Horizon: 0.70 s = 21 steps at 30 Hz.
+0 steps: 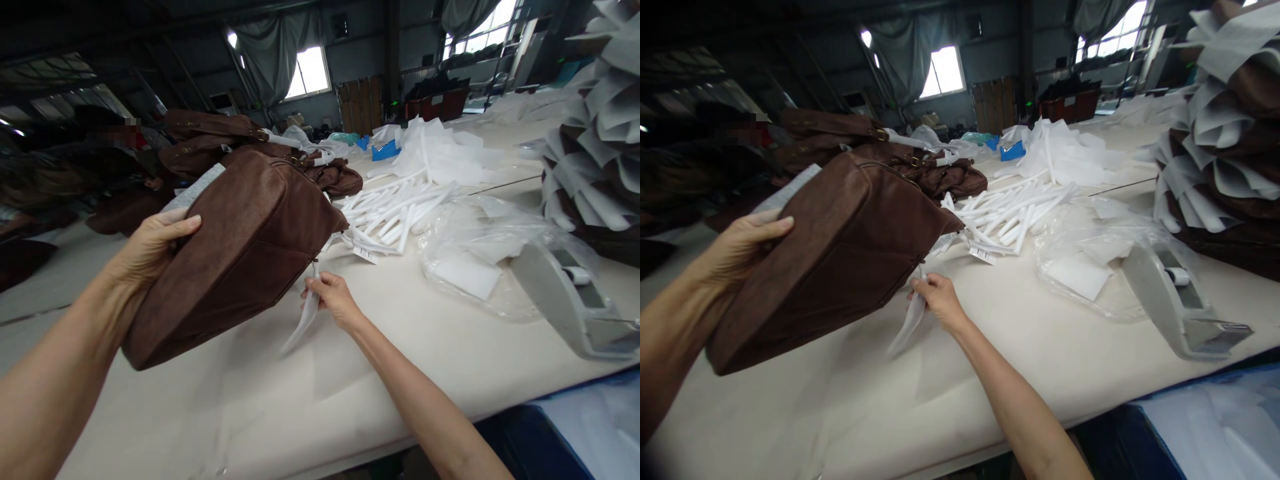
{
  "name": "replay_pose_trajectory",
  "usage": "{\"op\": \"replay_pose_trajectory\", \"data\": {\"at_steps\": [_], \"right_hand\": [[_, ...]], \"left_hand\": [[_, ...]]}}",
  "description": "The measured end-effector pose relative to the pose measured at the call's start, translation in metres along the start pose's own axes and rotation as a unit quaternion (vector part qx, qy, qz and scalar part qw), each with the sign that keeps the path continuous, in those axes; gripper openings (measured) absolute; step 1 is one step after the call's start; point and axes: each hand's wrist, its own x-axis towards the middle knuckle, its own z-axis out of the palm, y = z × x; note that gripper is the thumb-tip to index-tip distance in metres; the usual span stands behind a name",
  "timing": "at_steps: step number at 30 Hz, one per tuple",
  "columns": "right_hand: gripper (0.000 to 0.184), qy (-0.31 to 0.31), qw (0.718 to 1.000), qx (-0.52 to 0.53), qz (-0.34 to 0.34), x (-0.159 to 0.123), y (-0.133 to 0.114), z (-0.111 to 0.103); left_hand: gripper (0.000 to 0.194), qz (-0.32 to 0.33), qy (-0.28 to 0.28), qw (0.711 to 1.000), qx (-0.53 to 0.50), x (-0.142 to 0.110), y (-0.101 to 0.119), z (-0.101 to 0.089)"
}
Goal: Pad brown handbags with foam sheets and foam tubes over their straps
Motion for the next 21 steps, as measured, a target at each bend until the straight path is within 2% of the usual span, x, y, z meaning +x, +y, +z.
{"op": "replay_pose_trajectory", "data": {"at_steps": [2, 3, 5, 7, 9, 11, 13, 15, 18, 21], "right_hand": [[0.051, -0.024, 0.995, 0.084, 0.057, -0.007, 0.006, 0.01], [0.052, -0.02, 0.994, 0.086, 0.065, -0.011, 0.011, 0.013], [0.048, 0.009, 0.999, -0.018, 0.043, -0.023, 0.022, 0.011], [0.037, 0.043, 0.984, -0.172, 0.0, -0.043, 0.033, 0.0], [0.024, 0.033, 0.945, -0.324, -0.038, -0.071, 0.042, -0.018], [0.031, -0.024, 0.892, -0.446, -0.065, -0.104, 0.047, -0.039], [0.041, -0.086, 0.827, -0.547, -0.099, -0.133, 0.05, -0.059], [0.04, -0.116, 0.784, -0.595, -0.133, -0.149, 0.053, -0.078], [0.033, -0.102, 0.728, -0.641, -0.221, -0.141, 0.061, -0.094], [0.037, -0.062, 0.674, -0.657, -0.332, -0.121, 0.07, -0.091]], "left_hand": [[0.055, 0.011, -0.007, 1.0, 0.011, -0.004, -0.002, 0.003], [0.052, 0.015, -0.017, 0.999, 0.027, -0.009, -0.004, 0.006], [0.042, 0.028, -0.056, 0.994, 0.09, -0.023, -0.012, 0.014], [0.032, 0.063, -0.114, 0.975, 0.178, -0.042, -0.028, 0.027], [0.031, 0.126, -0.176, 0.944, 0.248, -0.065, -0.048, 0.042], [0.033, 0.199, -0.225, 0.908, 0.292, -0.086, -0.071, 0.059], [0.035, 0.268, -0.241, 0.871, 0.333, -0.103, -0.09, 0.071], [0.034, 0.33, -0.226, 0.838, 0.372, -0.113, -0.102, 0.078], [0.029, 0.397, -0.185, 0.806, 0.399, -0.112, -0.107, 0.079], [0.028, 0.431, -0.143, 0.786, 0.42, -0.101, -0.101, 0.074]]}}
